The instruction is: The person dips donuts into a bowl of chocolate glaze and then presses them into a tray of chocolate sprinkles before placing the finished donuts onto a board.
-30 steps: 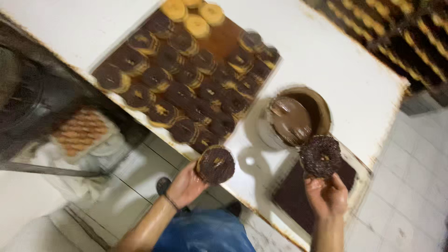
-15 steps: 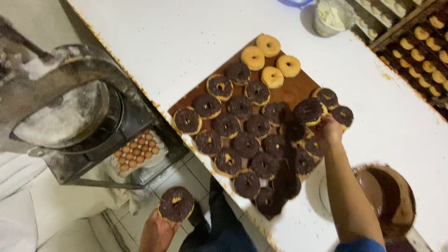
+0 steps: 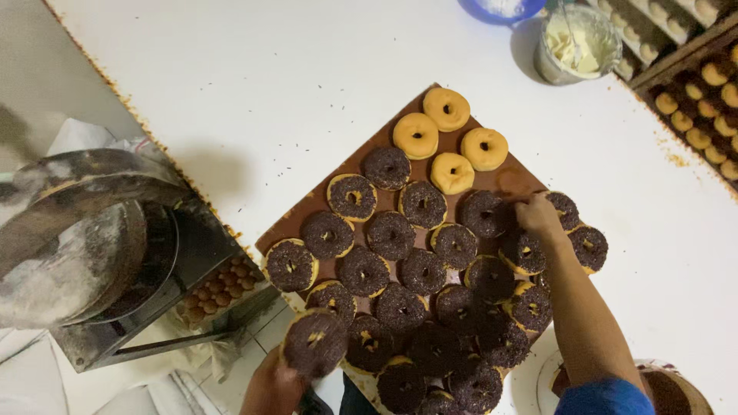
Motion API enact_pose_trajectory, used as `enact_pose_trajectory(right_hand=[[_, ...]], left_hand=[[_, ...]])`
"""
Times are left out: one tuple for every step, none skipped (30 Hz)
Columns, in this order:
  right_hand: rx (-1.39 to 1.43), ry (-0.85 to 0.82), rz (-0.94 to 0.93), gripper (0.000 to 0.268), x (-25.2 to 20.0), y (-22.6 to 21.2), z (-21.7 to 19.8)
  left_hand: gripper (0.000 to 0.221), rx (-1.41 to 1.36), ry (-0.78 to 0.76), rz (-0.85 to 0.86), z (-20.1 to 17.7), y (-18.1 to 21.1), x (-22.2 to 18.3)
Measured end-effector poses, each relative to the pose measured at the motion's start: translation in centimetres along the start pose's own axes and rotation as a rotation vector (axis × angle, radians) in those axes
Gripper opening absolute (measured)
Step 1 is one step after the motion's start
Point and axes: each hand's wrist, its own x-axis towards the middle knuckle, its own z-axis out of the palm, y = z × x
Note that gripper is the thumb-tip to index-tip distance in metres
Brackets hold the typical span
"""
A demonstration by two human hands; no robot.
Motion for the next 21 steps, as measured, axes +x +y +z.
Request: enact_pose_trajectory(right_hand=[[-0.027,0.031,0.043,0.033,-1.4,-1.2,-0.7],[-0.002,0.056,0.049,0.032,-2.8,-2.8,-1.5],[0.073,0.019,0.005,0.031,-4.8,-4.4,-2.2],[0.180,-0.058,-0.054,0.030,-6.9,-6.0,-2.6],[0.309,-0.233,-0.130,0.032,-9.0,-7.5,-2.9],[0.438,-0.409,-0.206,0.035,-11.1,-8.7,-2.9],[0.606,-0.572,-0.161,0.037,-13.0,-9.7,-2.6],[0.777,-0.734,-0.117,0.040,-14.3,-10.1,-2.6],[0.890,-0.782,-0.094,0.041,-15.0,-9.8,-3.3],[1.004,-0.828,-0.074,0.043,-15.4,-9.5,-3.7],[1.116,-0.883,-0.058,0.045,-15.0,-9.2,-4.2],[1.134,-0.878,-0.021,0.046,-14.3,-8.6,-5.2],[1.152,-0.885,0.018,0.048,-13.5,-7.9,-6.2],[1.171,-0.891,0.057,0.050,-12.5,-7.1,-7.1],[1.104,-0.836,0.026,0.052,-11.3,-6.5,-7.8],[1.036,-0.781,-0.004,0.054,-9.9,-5.8,-8.5],[0.967,-0.733,-0.028,0.056,-8.6,-4.9,-9.0],[0.942,-0.668,-0.015,0.054,-6.9,-4.1,-9.6],[0.919,-0.602,-0.006,0.053,-4.7,-3.4,-10.2],[0.894,-0.535,0.003,0.051,-2.9,-2.8,-10.5],[0.822,-0.478,0.051,0.049,-1.0,-2.4,-10.5]], left_hand=[[0.039,-0.007,-0.056,-0.024,1.2,0.2,1.0],[0.039,-0.010,-0.122,-0.053,2.7,0.1,2.6],[0.039,-0.010,-0.187,-0.084,4.2,-0.4,3.8],[0.038,-0.008,-0.262,-0.118,6.0,-1.1,5.5],[0.038,0.010,-0.334,-0.152,8.2,-1.9,7.5],[0.036,0.051,-0.353,-0.168,10.0,-2.6,8.9],[0.034,0.100,-0.389,-0.199,12.1,-3.3,10.3],[0.035,0.097,-0.400,-0.241,13.9,-3.9,11.3],[0.036,0.089,-0.413,-0.293,15.6,-4.8,12.1],[0.037,0.082,-0.425,-0.345,17.4,-5.6,12.9],[0.037,0.120,-0.416,-0.384,19.1,-6.2,13.6],[0.037,0.158,-0.408,-0.422,20.7,-6.8,14.3],[0.038,0.195,-0.389,-0.455,22.1,-7.2,15.0],[0.040,0.219,-0.416,-0.473,23.5,-7.8,15.9],[0.043,0.244,-0.445,-0.489,25.3,-8.5,17.1],[0.045,0.269,-0.475,-0.504,27.0,-8.9,18.6],[0.045,0.528,-0.627,-0.351,28.5,-9.0,20.3],[0.045,0.783,-0.775,-0.188,30.1,-8.9,22.3],[0.043,1.231,-0.625,0.033,31.9,-8.6,24.4],[0.041,1.662,-0.434,0.265,33.1,-8.6,26.0],[0.038,1.982,-0.361,0.650,33.7,-8.2,27.0]])
